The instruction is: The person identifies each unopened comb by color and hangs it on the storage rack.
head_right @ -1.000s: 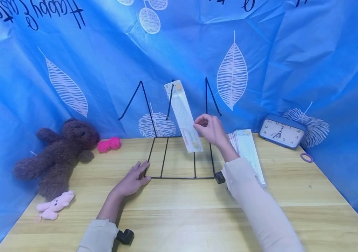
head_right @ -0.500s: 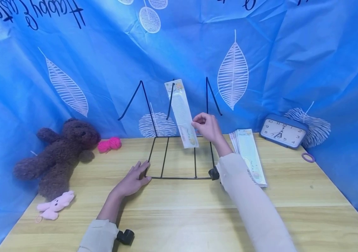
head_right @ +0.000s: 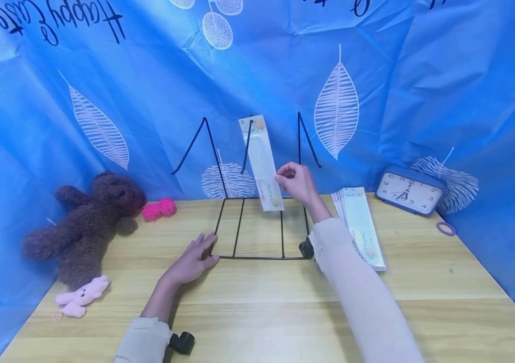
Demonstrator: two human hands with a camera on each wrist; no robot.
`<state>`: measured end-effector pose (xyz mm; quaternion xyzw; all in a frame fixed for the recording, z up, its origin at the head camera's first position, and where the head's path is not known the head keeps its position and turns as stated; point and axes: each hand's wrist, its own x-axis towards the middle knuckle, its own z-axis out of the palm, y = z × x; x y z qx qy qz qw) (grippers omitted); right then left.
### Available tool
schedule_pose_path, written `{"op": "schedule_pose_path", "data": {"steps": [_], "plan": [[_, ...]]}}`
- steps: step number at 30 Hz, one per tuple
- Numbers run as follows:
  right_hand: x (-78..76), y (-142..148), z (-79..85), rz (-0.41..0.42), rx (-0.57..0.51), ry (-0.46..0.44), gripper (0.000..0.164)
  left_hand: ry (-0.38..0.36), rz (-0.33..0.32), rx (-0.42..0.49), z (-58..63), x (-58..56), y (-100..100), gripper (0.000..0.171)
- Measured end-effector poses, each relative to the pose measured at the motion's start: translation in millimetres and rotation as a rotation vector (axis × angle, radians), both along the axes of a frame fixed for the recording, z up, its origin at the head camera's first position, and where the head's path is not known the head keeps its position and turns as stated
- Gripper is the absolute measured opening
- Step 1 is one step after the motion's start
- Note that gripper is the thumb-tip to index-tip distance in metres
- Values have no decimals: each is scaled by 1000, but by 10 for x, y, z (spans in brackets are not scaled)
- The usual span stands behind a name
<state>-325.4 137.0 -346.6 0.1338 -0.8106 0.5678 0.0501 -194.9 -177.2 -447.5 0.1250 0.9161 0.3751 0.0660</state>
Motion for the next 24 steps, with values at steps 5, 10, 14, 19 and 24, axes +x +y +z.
{"op": "schedule_pose_path", "data": {"steps": [5,10,14,19,24], "plan": [[-16,33,-32,4,-7,17,17,-4,3,-2,2,5,6,60],[9,72,-15,2,3,27,16,7,-3,1,23,12,2,60],[51,119,23,13,0,24,17,15,-10,-3,24,3,1,60],[103,214,44,15,60,30,18,7,-11,-10,17,-2,5,61],[169,349,42,-2,155,38,19,-1,-8,1,6,-5,4,61]]}}
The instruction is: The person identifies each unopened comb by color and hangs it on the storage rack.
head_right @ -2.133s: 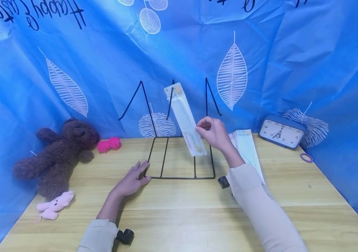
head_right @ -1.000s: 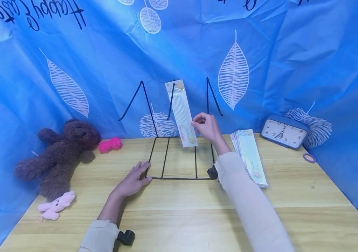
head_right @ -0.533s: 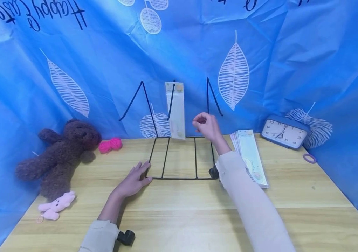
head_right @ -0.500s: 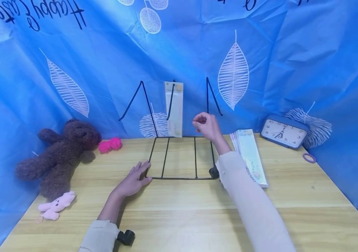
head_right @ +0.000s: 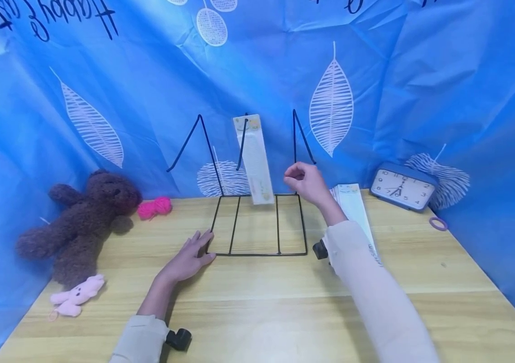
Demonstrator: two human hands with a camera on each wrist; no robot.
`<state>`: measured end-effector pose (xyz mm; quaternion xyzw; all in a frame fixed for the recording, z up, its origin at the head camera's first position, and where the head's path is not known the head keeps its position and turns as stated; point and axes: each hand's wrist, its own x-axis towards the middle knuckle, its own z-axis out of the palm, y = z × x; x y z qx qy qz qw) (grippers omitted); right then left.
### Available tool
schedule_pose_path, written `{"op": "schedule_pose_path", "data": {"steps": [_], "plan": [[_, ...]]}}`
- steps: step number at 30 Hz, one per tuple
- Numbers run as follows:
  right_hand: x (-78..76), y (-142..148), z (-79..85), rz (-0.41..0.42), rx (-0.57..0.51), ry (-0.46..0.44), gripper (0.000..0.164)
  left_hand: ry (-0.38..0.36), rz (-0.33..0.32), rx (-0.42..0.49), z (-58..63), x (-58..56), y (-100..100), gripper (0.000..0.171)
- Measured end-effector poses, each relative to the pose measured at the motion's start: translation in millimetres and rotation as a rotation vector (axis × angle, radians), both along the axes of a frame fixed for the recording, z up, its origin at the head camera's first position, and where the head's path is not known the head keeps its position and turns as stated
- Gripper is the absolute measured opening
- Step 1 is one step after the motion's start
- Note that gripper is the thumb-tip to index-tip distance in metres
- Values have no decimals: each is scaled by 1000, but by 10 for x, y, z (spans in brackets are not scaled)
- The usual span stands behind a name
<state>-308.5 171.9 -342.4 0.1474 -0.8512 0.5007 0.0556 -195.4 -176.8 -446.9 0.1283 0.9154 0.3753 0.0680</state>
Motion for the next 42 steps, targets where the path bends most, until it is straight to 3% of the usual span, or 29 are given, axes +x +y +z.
{"op": "schedule_pose_path", "data": {"steps": [6,16,29,42], "plan": [[108,218,-32,-26,31,-46,24,3,-3,13,0,-5,-12,61],[252,756,-219,-70,91,-79,35,-3,-2,18,7,4,-1,61],[394,1511,-354,-177,58,-134,49,-13,4,7,-3,4,-1,61],[462,1752,-520,-194,91,-182,56,-5,11,0,3,4,6,60]]}}
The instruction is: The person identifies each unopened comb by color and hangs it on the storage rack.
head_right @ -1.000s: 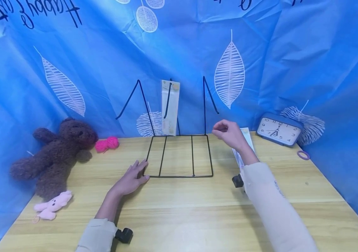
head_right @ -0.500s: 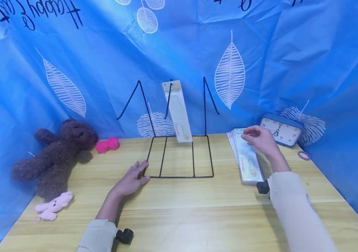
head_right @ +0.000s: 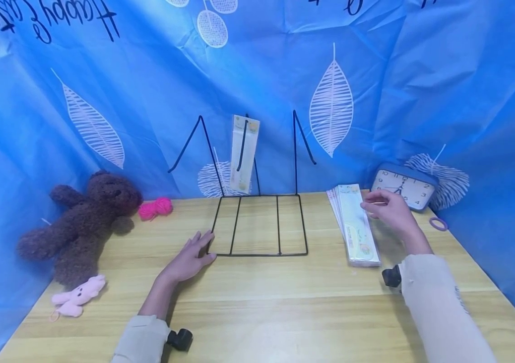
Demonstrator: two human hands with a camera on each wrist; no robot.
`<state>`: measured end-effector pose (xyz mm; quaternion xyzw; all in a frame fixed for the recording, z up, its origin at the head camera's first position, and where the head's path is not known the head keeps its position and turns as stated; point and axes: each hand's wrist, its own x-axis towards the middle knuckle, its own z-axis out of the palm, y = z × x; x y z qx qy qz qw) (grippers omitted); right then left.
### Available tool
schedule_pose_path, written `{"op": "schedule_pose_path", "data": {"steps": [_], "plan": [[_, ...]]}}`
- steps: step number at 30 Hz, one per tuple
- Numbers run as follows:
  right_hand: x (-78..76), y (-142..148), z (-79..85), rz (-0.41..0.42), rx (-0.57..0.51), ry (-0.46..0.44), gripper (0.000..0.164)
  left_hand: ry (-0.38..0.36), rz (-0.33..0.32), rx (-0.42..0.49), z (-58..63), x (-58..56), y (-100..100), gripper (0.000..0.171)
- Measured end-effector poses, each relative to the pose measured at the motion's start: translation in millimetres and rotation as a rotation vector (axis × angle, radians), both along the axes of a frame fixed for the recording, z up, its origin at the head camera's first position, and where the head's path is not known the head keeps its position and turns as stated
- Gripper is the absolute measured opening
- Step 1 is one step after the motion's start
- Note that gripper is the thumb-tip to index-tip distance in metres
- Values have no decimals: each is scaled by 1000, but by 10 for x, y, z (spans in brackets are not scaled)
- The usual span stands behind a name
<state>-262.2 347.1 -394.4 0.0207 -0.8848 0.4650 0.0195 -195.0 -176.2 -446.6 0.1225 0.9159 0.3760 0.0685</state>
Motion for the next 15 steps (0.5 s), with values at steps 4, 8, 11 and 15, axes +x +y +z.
{"op": "schedule_pose_path", "data": {"steps": [4,8,11,15], "plan": [[-6,19,-19,3,42,-54,64,-3,-2,3,5,1,2,60],[-12,37,-44,22,68,-123,74,-7,-3,3,2,-1,2,60],[-26,50,-73,36,72,-181,83,-6,-2,7,0,-1,1,59],[-47,58,-115,52,74,-236,90,-5,-4,7,-1,-3,-1,59]]}}
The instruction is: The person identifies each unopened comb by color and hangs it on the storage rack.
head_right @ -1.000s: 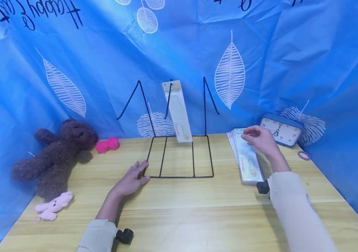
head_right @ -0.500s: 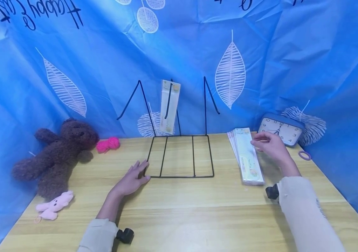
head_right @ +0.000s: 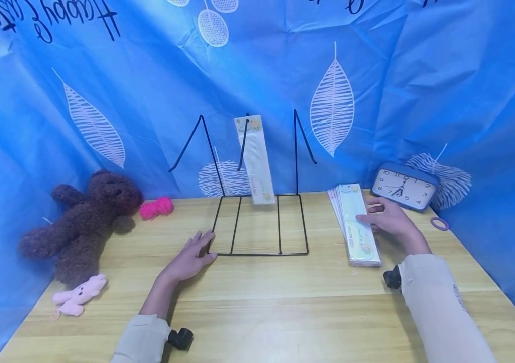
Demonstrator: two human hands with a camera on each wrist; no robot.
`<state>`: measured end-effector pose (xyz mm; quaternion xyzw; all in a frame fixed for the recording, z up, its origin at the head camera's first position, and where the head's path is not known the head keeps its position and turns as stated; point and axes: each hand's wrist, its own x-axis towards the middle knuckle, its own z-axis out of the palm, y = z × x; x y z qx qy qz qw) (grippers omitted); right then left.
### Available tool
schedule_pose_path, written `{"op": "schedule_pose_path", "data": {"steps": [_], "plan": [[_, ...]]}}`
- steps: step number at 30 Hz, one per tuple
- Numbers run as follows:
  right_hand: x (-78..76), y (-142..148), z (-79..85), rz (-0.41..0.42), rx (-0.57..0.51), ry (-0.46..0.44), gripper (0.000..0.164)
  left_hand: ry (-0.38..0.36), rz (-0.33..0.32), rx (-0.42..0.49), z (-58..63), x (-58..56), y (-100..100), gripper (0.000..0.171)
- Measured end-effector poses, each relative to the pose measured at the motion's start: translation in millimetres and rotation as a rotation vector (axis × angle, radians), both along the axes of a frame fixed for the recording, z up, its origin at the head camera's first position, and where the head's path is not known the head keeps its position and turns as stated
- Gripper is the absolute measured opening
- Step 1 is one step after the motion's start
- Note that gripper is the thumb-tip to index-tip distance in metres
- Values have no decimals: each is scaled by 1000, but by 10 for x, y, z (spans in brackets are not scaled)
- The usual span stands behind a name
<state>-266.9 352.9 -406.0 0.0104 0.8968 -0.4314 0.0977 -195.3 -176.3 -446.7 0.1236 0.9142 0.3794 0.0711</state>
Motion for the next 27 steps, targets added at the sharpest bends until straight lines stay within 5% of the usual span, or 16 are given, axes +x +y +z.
{"op": "schedule_pose_path", "data": {"steps": [19,27], "plan": [[-18,114,-51,-16,10,-41,88,-10,2,8,20,12,14,59],[23,139,36,-50,-98,-54,74,-3,-2,2,28,16,12,59]]}}
